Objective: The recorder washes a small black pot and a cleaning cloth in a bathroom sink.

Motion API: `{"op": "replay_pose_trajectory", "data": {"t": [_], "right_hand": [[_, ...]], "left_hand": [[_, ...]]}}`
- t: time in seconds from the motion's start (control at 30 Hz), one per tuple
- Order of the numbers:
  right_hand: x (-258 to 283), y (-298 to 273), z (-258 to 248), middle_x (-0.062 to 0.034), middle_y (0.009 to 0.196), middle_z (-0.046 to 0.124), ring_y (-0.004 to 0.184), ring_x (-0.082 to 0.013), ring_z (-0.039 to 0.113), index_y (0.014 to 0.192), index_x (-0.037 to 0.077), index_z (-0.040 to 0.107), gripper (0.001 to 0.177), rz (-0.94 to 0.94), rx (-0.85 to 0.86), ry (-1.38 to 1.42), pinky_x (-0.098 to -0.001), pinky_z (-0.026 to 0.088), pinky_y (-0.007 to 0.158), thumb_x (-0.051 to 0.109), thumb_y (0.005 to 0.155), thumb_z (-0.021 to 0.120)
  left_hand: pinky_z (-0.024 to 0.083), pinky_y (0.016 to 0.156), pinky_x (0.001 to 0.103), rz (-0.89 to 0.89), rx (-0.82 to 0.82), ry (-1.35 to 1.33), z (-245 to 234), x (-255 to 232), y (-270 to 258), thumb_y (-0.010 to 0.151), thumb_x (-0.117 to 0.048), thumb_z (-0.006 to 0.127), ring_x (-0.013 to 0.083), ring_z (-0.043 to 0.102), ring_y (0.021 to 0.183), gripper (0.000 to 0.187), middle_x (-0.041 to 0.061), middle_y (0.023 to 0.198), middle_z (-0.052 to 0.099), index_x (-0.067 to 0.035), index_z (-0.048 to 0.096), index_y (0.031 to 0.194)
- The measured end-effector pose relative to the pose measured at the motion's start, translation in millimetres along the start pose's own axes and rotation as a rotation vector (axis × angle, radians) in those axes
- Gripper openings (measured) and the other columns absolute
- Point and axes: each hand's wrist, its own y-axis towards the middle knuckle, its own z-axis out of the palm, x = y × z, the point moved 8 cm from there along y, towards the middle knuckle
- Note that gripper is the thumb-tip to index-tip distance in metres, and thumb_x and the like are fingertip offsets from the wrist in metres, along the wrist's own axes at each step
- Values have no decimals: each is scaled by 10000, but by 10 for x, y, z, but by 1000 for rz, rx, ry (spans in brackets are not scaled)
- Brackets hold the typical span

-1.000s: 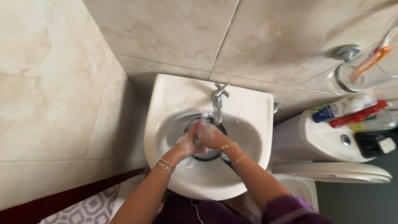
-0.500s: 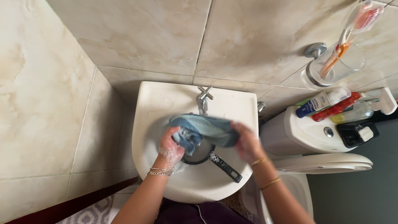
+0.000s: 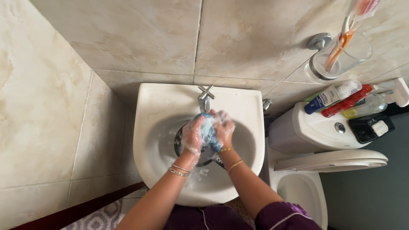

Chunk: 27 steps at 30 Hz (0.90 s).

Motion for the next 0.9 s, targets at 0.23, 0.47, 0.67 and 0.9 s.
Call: {"op": "replay_pose_trajectory", "data": {"t": [0.23,0.47,0.67,0.9], "right_hand": [[1137,-114,-63,-35,977,698,898,-183,691,1157,126,600,346,539,-142,534,-359,601,752,274,864,708],[1424,-348,384,-65,1138,659,1069,-188,647,1367,49,542,586,415,355,438,-339,539,952,187,845,772],[1652,-520,523,-83,1151,631,1110,-198,598,1305,13,572,339,266,581,690,-369,486,1036,149,1020,696],[865,-485,-367,-175,1171,682,1123,-299,646,1174,-36,580,310,567,-73,757,-469,507,1045,208,983,572]], "left_hand": [[524,912,276,-65,307,13,-113,-194,204,931,-224,723,136,654,1025,381,53,1086,709,4,633,1222],[459,1050,353,407,493,683,129,-353,-134,645,-80,867,206,582,1203,901,91,1297,597,-56,421,1427],[520,1041,341,336,245,465,-228,151,244,765,-37,819,198,635,1197,659,124,1311,628,-61,532,1358],[548,905,369,-49,192,72,-394,-106,203,673,123,744,220,649,1053,735,146,1178,673,-47,573,1367]]}}
